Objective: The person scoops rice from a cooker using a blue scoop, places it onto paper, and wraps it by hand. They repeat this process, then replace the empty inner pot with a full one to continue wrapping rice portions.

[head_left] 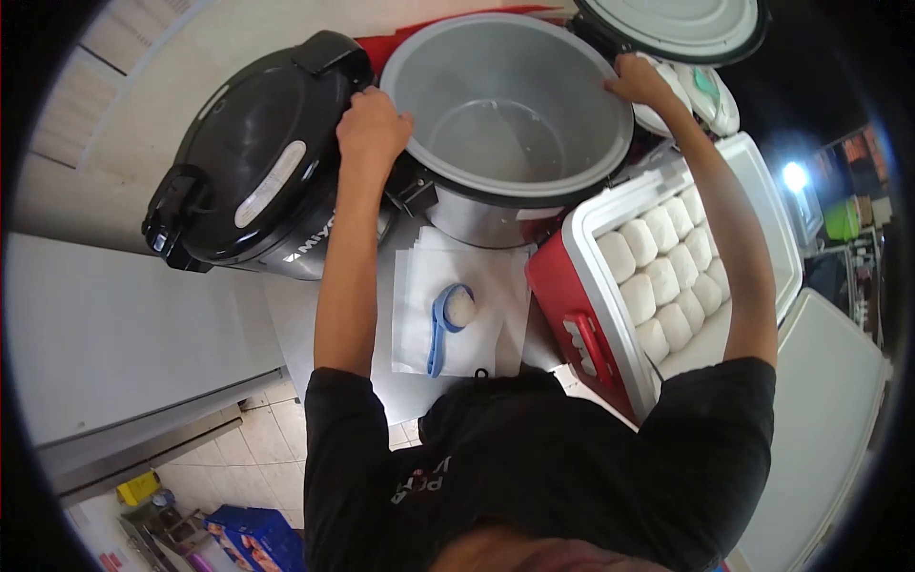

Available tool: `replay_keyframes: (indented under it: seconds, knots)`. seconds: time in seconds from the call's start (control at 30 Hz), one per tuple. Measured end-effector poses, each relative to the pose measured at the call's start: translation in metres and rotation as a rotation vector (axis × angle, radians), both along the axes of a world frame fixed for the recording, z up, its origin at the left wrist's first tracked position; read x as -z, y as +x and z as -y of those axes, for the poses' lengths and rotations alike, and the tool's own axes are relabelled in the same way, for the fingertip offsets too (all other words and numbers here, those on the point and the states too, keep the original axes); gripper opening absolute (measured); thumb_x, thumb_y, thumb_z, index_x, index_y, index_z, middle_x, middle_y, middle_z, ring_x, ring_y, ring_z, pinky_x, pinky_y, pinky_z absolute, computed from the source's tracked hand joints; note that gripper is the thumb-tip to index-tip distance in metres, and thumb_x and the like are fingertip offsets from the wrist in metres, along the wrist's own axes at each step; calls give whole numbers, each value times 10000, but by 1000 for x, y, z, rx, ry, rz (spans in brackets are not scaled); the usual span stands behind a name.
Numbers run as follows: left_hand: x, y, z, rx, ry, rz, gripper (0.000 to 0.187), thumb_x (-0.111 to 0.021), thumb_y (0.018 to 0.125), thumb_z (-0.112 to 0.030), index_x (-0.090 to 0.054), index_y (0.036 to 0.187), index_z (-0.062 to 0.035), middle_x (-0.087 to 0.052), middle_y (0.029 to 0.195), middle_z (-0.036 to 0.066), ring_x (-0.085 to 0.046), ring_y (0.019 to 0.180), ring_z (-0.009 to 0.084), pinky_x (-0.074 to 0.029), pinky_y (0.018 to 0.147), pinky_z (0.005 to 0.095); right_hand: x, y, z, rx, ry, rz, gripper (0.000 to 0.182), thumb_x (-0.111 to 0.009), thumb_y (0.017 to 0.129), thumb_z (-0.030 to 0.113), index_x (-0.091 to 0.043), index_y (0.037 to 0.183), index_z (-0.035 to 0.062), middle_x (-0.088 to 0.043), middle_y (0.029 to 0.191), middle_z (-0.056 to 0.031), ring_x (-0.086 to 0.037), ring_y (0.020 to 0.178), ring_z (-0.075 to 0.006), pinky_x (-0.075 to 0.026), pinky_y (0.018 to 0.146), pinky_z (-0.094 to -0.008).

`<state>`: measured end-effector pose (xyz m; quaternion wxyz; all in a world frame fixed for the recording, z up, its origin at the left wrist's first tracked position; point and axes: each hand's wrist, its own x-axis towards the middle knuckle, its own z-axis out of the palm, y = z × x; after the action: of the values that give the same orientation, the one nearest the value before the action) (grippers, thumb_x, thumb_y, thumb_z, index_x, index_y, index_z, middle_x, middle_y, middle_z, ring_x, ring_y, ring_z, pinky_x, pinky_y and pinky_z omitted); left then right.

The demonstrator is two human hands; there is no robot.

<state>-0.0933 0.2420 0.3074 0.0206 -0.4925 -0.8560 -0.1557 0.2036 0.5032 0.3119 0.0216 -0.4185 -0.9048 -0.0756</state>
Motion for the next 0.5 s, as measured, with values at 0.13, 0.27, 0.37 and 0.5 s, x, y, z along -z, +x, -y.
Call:
replay_keyframes:
  seconds: [0.13, 0.27, 0.37, 0.5]
  knots:
    - [-9, -4, -11, 4, -116, 67, 393, -647, 762, -280, -638, 964, 57, -621, 1030, 280, -612, 994, 390, -493, 877, 425, 24, 5, -24, 40, 97, -164, 414, -685, 707, 382, -597, 757, -19, -628, 735, -227, -635, 756, -366, -496, 676, -418]
    - [-11, -7, -14, -78, 18, 241, 408, -609, 757, -273, -652, 958, 78, -630, 991, 296, -613, 993, 394, -493, 857, 421, 1, 2, -2, 251, -444, -332, 524, -636, 725, 428, -649, 950, -45, -653, 893, -189, -639, 798, -305, -496, 697, -399]
    - [-14, -14, -14, -106, 90, 412, 424, -581, 778, -272, -642, 987, 92, -640, 987, 277, -631, 958, 376, -496, 833, 405, 4, 2, -8, 223, -543, -688, 496, -613, 765, 423, -649, 935, -42, -640, 816, -118, -614, 709, -218, -472, 613, -347]
    - [-24, -27, -5, 2, 533, 1215, 367, -567, 828, -267, -641, 980, 59, -676, 905, 153, -659, 826, 246, -513, 754, 345, -41, 7, -9, 118, -532, -802, 440, -582, 814, 385, -654, 938, -30, -615, 773, -73, -575, 682, -170, -442, 581, -324]
